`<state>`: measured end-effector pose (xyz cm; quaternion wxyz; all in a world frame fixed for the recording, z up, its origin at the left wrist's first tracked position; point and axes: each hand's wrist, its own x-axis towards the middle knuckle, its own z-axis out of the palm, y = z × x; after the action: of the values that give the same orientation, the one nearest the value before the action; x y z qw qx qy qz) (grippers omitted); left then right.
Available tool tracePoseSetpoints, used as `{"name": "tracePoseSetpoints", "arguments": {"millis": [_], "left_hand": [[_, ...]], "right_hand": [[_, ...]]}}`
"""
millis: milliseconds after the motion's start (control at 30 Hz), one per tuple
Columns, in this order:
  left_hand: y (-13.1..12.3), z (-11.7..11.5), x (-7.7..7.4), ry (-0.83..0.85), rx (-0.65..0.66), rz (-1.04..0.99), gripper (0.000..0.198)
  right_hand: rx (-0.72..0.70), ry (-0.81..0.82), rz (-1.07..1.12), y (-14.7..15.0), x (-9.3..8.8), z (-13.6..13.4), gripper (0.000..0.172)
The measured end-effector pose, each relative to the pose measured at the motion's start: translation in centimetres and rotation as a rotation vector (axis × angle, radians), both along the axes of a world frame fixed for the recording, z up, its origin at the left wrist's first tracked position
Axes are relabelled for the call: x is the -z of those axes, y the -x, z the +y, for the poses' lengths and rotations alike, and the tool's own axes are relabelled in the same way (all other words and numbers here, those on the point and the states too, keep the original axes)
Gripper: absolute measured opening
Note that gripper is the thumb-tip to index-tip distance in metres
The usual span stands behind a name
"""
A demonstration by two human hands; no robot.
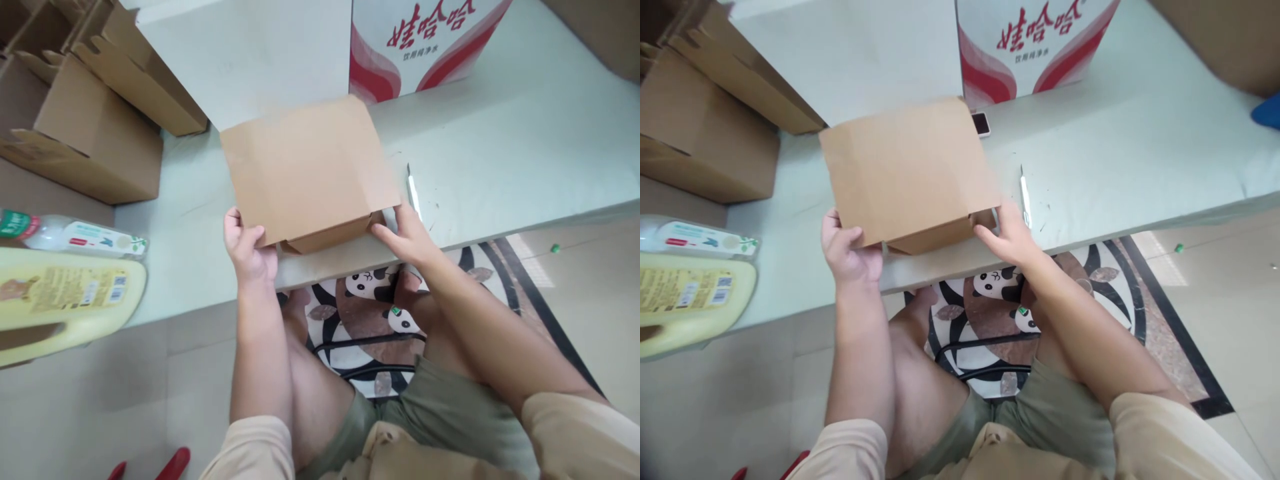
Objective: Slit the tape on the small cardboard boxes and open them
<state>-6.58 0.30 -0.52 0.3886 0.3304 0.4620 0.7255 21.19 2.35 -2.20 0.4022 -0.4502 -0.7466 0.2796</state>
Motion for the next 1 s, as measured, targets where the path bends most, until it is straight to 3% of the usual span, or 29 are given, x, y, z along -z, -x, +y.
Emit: {"name": "tracePoseSetpoints", "arguments": {"millis": [67,267,400,600,733,900,1000], "left_hand": [[0.1,-0.2,-0.1,0.048,0.053,0.012,0.04],[0.0,-0.7,-0.2,0.146,0.105,-0.014,0.046],[0.0,-0.5,0.2,0.129,0.163,0.005,0.051],[-0.2,-0.1,1.0,0.125,0.067,0.175,0.064],[-0.3,-0.4,0.7,0.177,0.107,0.207,0.057],[0.6,0.1,1.1,0.175,0.032,0.173,0.021],[1.6,0.5,2.6,0.14,0.061,0.34,0.031]], "right_hand": [[0.019,0.014,0.004,0.1,-0.1,0.1,0.039],[0.04,0.045,0.114,0.4,0.5,-0.1,0.032],[0.19,0.102,0.208,0.7,0.8,-0.2,0.026],[0.371,0.128,0.237,0.6,0.1,-0.6,0.031],[0.396,0.119,0.324,0.3,-0.1,-0.6,0.032],[0.499,0.076,0.555,-0.2,0.8,0.1,0.041],[0.504,-0.06,0.604,-0.9,1.3,0.4,0.044]]}}
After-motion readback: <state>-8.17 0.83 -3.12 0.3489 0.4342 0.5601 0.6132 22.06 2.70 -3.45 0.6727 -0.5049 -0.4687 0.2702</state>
